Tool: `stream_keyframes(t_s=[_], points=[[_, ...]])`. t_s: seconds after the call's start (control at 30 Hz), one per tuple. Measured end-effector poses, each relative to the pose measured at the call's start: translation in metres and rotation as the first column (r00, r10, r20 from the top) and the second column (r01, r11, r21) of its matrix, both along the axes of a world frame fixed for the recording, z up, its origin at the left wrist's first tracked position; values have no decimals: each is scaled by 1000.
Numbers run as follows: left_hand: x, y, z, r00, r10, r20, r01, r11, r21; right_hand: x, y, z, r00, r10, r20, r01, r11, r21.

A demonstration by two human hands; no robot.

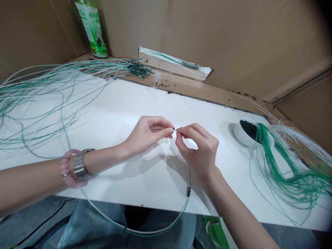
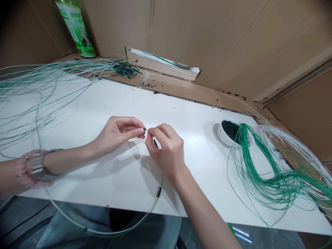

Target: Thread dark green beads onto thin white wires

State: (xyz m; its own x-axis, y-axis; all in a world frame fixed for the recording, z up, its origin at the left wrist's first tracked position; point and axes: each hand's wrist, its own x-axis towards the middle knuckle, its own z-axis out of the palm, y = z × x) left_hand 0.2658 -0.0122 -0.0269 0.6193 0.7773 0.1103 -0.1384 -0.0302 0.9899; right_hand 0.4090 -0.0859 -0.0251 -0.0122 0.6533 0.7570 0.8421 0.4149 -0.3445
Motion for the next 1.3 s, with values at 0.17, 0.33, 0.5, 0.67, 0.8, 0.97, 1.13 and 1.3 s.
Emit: stream_keyframes(t_s=[0.17,0.33,0.5,0.67,0.8,0.97,1.13,1.3], points=[[-1,1,-1,999,14,-46,-12,999,53,2,-1,-3,1000,25,-4,-25,999,-23],[-1,5,-3,998,28,-50,-24,997,74,3,1,-6,990,56,-126,-69,993,-100],[-1,9,-5,997,37,-73,-28,992,123,1,3,-7,957,49,-286,-103,979,-175],[-1,11,-8,995,-5,-99,23,983,184,-1,3,-6,912,16,-410,-126,962,-243],[-2,14,-8,989,-5,-146,44,962,269,-1,4,-7,896,11,-445,-152,947,-283],[-4,16,-7,980,36,-194,53,899,436,-5,6,-5,898,-9,-440,-179,905,-385],[-5,18,-7,978,76,-194,46,829,557,-4,10,-8,896,-38,-442,-193,863,-466],[-4,21,-7,974,135,-184,2,804,595,9,14,-14,881,-15,-472,-266,810,-523]])
